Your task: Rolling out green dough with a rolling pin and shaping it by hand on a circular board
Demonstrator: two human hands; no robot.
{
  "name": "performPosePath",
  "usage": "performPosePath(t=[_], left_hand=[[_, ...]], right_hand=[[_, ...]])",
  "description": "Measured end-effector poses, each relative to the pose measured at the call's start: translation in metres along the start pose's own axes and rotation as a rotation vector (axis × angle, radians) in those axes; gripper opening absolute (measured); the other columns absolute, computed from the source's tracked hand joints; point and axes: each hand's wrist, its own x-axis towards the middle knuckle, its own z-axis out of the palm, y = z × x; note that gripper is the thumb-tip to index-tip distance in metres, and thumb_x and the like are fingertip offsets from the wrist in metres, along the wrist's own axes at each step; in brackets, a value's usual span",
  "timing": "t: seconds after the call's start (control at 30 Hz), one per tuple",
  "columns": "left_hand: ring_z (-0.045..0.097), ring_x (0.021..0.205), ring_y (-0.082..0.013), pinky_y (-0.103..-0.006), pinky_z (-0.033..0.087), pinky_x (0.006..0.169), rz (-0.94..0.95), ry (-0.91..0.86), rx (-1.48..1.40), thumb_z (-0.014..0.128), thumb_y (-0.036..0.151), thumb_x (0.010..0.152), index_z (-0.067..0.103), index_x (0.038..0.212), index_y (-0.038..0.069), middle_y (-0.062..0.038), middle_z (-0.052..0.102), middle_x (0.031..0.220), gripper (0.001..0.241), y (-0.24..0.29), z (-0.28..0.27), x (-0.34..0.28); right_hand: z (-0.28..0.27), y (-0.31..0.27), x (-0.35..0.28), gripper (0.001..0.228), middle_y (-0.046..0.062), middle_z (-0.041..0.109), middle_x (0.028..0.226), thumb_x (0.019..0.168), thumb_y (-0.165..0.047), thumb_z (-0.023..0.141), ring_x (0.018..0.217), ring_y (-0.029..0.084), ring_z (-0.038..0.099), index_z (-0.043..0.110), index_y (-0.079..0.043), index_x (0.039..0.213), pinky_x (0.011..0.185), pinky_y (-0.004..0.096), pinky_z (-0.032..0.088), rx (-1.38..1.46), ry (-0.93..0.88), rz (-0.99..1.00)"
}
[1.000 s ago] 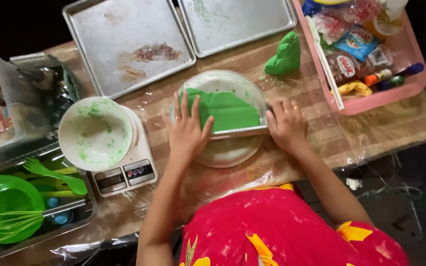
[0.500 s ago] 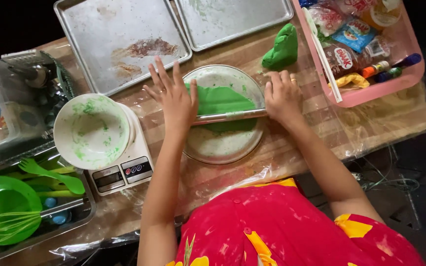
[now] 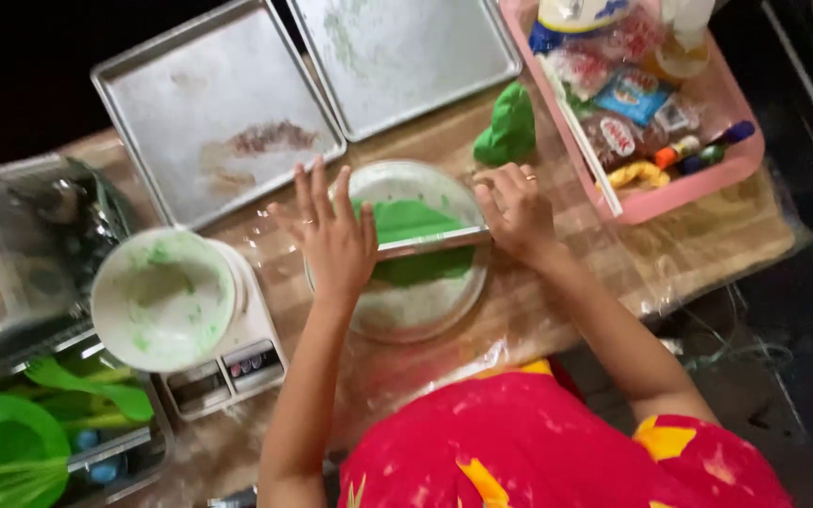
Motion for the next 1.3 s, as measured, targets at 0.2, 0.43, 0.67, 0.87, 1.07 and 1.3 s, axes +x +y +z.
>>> performPosePath(t=[0.2, 0.43, 0.67, 0.87, 1.07, 1.3], left_hand=[[0.035, 0.149, -0.0311, -0.0655, 0.037, 0.11, -0.062, -0.323, -0.093, 0.045, 0.041, 0.103, 0.045, 0.147, 0.014, -0.012, 0.05, 0.148, 0.051, -0.006, 0.025, 0.001], [0.041, 0.143, -0.0326, -0.0664, 0.043, 0.105, -0.117, -0.334, -0.085, 0.053, 0.037, 0.101, 0.05, 0.14, 0.019, -0.009, 0.053, 0.138, 0.043, -0.019, 0.059, 0.03], [0.055, 0.131, -0.0333, -0.0631, 0.024, 0.114, 0.191, 0.14, -0.151, 0.062, 0.019, 0.093, 0.066, 0.115, 0.015, -0.012, 0.063, 0.126, 0.023, 0.003, 0.013, 0.026], [0.044, 0.144, -0.0345, -0.0745, 0.007, 0.117, 0.379, 0.104, -0.334, 0.056, 0.027, 0.091, 0.062, 0.134, 0.025, -0.01, 0.054, 0.148, 0.044, 0.055, -0.023, -0.023], [0.056, 0.134, -0.0199, -0.066, 0.032, 0.11, 0.686, 0.379, -0.387, 0.054, 0.024, 0.1, 0.067, 0.116, 0.032, 0.001, 0.062, 0.143, 0.022, 0.088, -0.07, -0.039], [0.009, 0.157, -0.0442, -0.0748, 0.015, 0.115, 0.129, -0.485, -0.172, 0.039, 0.052, 0.104, 0.037, 0.159, 0.01, -0.029, 0.016, 0.168, 0.069, 0.047, 0.04, -0.009]], right_hand=[[0.012, -0.02, 0.002, 0.03, 0.01, 0.059, 0.092, 0.099, -0.042, 0.06, 0.094, 0.034, 0.065, 0.065, -0.013, 0.103, 0.08, 0.045, 0.054, -0.322, -0.152, 0.016], [0.03, 0.006, 0.031, 0.049, 0.016, 0.069, 0.072, 0.097, -0.056, 0.049, 0.078, 0.046, 0.071, 0.067, -0.014, 0.078, 0.072, 0.055, 0.054, -0.234, -0.385, 0.371], [0.039, 0.025, 0.011, 0.051, 0.012, 0.067, 0.071, 0.105, -0.056, 0.05, 0.077, 0.036, 0.072, 0.06, -0.014, 0.077, 0.073, 0.047, 0.056, -0.111, -0.142, 0.126], [0.014, 0.011, -0.03, 0.064, 0.009, 0.062, 0.079, 0.087, -0.079, 0.055, 0.082, 0.029, 0.068, 0.062, -0.015, 0.086, 0.073, 0.042, 0.054, -0.315, -0.122, -0.104], [0.014, 0.038, -0.033, 0.073, 0.014, 0.063, 0.069, 0.094, -0.082, 0.044, 0.075, 0.036, 0.068, 0.061, -0.013, 0.076, 0.07, 0.047, 0.052, -0.07, -0.077, 0.412], [-0.065, 0.136, -0.031, 0.052, 0.004, 0.063, 0.075, 0.114, -0.053, 0.04, 0.066, 0.011, 0.062, 0.06, -0.011, 0.09, 0.056, 0.022, 0.047, 0.428, 0.498, 0.647]])
